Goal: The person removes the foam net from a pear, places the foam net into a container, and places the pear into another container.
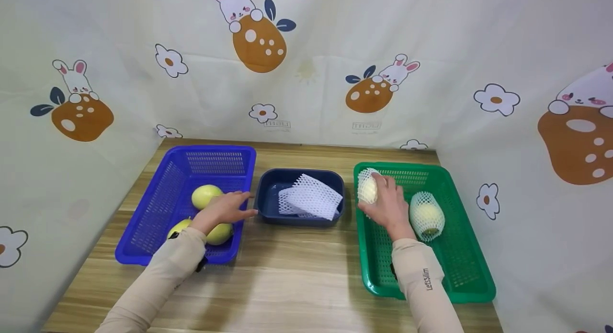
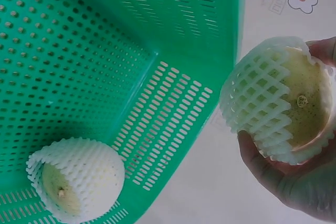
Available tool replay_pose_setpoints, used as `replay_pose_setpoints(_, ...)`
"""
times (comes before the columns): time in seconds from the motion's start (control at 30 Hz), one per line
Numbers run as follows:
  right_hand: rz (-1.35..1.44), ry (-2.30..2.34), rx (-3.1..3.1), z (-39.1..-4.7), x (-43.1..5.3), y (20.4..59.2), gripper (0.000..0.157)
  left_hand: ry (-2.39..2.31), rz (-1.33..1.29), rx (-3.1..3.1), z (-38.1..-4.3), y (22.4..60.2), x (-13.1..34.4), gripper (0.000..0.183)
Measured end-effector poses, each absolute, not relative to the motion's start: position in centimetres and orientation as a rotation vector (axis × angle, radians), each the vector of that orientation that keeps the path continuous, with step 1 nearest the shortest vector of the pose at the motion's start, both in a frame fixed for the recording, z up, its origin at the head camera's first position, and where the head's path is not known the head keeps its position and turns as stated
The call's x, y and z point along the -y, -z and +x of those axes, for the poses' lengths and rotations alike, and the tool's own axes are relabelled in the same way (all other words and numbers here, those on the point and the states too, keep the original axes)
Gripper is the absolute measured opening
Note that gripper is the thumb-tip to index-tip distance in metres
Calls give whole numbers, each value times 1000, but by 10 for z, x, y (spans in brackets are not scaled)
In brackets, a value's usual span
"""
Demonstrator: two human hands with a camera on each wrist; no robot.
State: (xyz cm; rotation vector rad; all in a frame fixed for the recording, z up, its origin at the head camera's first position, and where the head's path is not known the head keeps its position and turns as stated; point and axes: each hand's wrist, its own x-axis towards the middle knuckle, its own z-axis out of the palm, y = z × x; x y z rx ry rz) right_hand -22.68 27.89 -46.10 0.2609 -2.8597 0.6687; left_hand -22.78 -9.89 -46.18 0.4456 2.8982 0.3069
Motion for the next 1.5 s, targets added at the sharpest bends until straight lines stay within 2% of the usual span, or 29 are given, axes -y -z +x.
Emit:
replay_pose_setpoints(0.87,351,-684,2830,-225,-256,453,76,-331,448,-2906,-232,470,100,53)
replay_pose_setpoints(1.5,367,-673,2854,-222,-248,447,77,-302,449,-2895,-228,460,99,52)
